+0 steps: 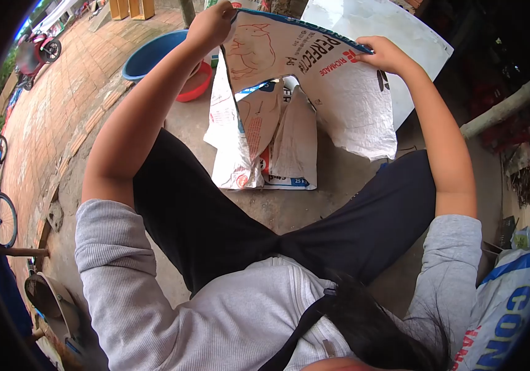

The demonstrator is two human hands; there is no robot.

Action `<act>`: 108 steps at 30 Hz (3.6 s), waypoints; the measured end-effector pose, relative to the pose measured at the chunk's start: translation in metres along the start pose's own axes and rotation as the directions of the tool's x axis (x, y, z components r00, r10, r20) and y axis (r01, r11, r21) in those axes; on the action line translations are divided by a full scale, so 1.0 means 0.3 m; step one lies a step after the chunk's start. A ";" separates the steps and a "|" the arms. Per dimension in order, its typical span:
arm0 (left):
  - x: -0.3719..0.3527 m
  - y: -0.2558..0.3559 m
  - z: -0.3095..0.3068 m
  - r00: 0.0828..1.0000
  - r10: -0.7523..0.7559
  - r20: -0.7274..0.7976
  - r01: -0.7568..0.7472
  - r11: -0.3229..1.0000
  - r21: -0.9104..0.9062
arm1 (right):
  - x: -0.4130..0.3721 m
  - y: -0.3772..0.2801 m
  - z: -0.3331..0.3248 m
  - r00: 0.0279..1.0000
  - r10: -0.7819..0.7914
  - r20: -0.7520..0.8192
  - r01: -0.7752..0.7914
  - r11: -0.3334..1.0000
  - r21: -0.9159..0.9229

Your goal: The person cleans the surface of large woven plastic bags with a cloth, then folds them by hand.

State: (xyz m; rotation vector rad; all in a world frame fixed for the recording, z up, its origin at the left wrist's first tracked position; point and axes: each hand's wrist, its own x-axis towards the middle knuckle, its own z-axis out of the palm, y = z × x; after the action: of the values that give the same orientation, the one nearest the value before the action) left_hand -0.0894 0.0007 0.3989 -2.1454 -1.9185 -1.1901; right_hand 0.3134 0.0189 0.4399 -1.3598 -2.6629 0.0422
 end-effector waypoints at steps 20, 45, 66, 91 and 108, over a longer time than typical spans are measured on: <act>-0.016 -0.118 -0.191 0.974 0.190 0.122 -0.217 0.937 0.273 | -0.118 0.174 -0.157 0.922 -0.046 -0.385 -0.102 0.929 -0.357; -0.021 -0.100 -0.341 0.890 0.452 -0.060 -0.311 0.699 0.644 | -0.079 0.207 -0.087 0.825 0.144 -0.546 -0.252 0.959 -0.128; -0.033 -0.127 -0.386 0.978 0.169 0.122 -0.205 0.889 0.409 | -0.068 0.074 -0.220 0.728 -0.271 -0.629 -0.198 0.796 -0.573; -0.439 -0.211 0.825 0.768 -0.365 0.526 0.230 0.924 0.306 | -0.098 -0.655 1.308 0.942 0.025 0.334 -0.042 0.998 0.044; -0.805 -0.610 0.751 0.220 -0.971 0.093 0.968 0.229 0.101 | 0.039 -0.359 1.348 0.996 -0.055 0.073 0.045 0.990 0.135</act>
State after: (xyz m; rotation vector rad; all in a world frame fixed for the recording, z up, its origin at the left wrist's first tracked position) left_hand -0.1195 -0.0475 0.0257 -0.6897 -3.4737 -0.9643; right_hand 0.1608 -0.0174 0.0517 -1.2746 -2.6999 0.2667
